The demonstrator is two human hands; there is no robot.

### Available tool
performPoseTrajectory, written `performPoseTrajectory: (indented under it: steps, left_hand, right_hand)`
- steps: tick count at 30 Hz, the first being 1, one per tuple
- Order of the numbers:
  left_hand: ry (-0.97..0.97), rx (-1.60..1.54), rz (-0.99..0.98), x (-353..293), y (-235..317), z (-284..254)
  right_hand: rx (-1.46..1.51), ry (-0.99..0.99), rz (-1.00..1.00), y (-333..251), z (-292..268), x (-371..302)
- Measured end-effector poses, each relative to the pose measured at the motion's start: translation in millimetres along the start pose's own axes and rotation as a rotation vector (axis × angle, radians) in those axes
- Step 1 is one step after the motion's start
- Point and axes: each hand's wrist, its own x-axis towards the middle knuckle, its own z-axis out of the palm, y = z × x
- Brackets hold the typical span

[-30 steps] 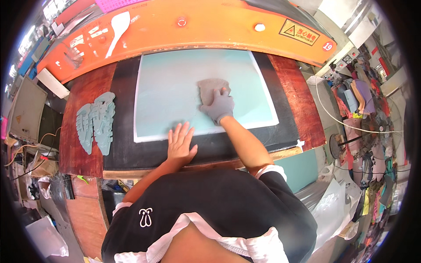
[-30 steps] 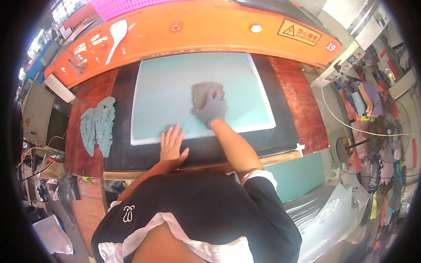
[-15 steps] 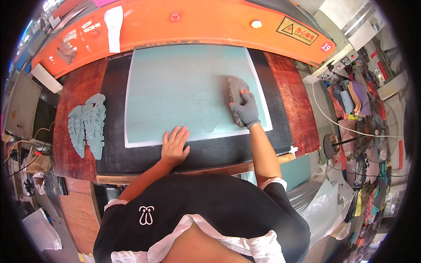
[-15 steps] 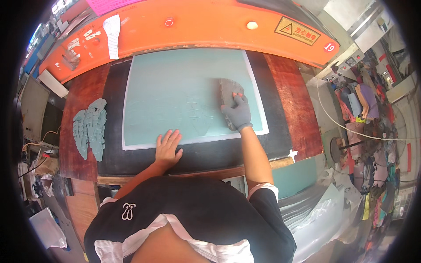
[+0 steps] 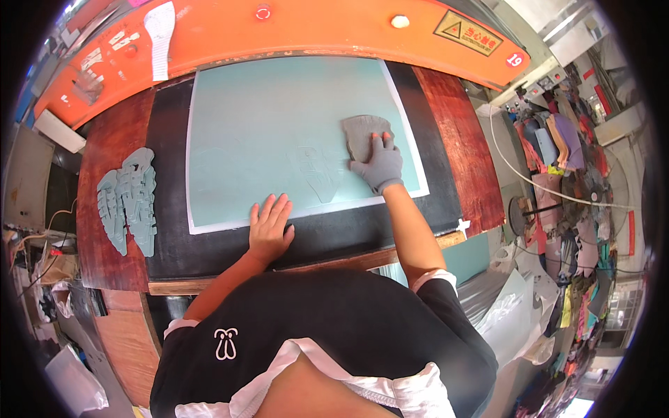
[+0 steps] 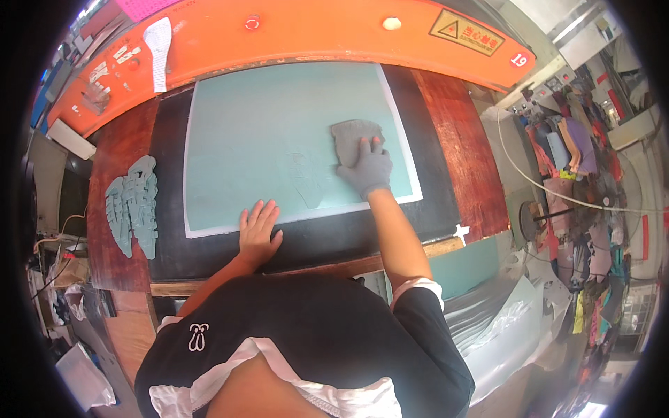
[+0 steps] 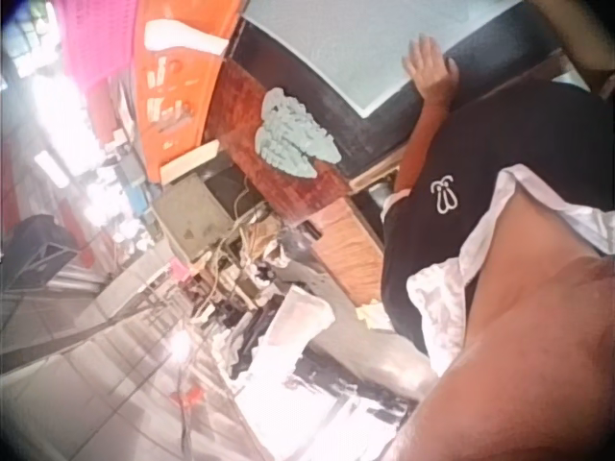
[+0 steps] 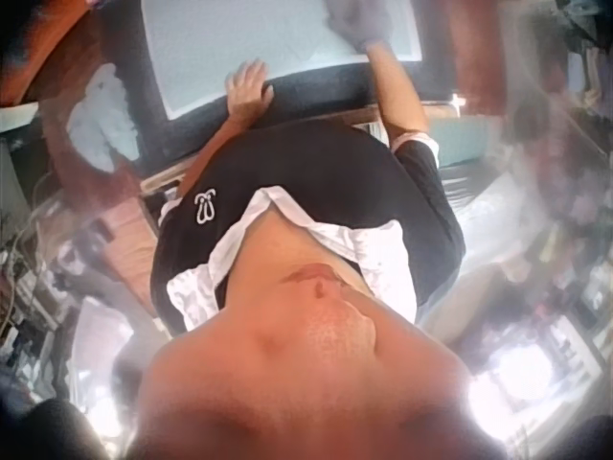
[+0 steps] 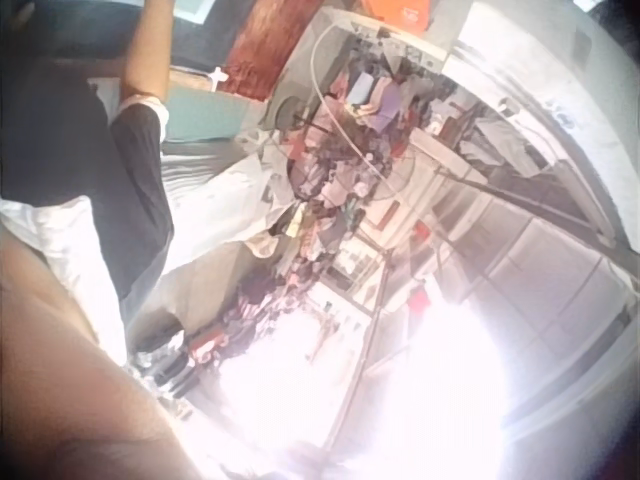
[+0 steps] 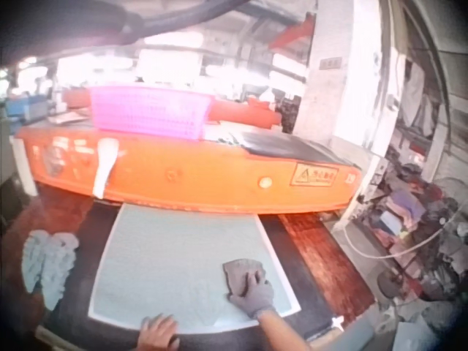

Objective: The person removes excess vinyl from a light blue sheet on a cutting machine bed, then wipes the surface with a cloth. They repeat this process with a second sheet, weeding the vinyl and wiping the bed between cycles.

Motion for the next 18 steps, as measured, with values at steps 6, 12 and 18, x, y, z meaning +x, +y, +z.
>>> performPoseTrajectory:
  steps: [6, 12, 18]
  left_hand:
    - [0.019, 0.008, 0.024, 0, 0, -1]
    - [0.019, 0.007, 0.024, 1, -1, 0]
    - [0.026, 0.02, 0.029, 4, 0, -2]
  right_hand:
    - [0.071, -0.086, -0.018, 0, -8, 6]
    - [0.06, 0.008, -0.004, 8, -2, 5]
    - [0.04, 0.048, -0.066, 14, -1, 7]
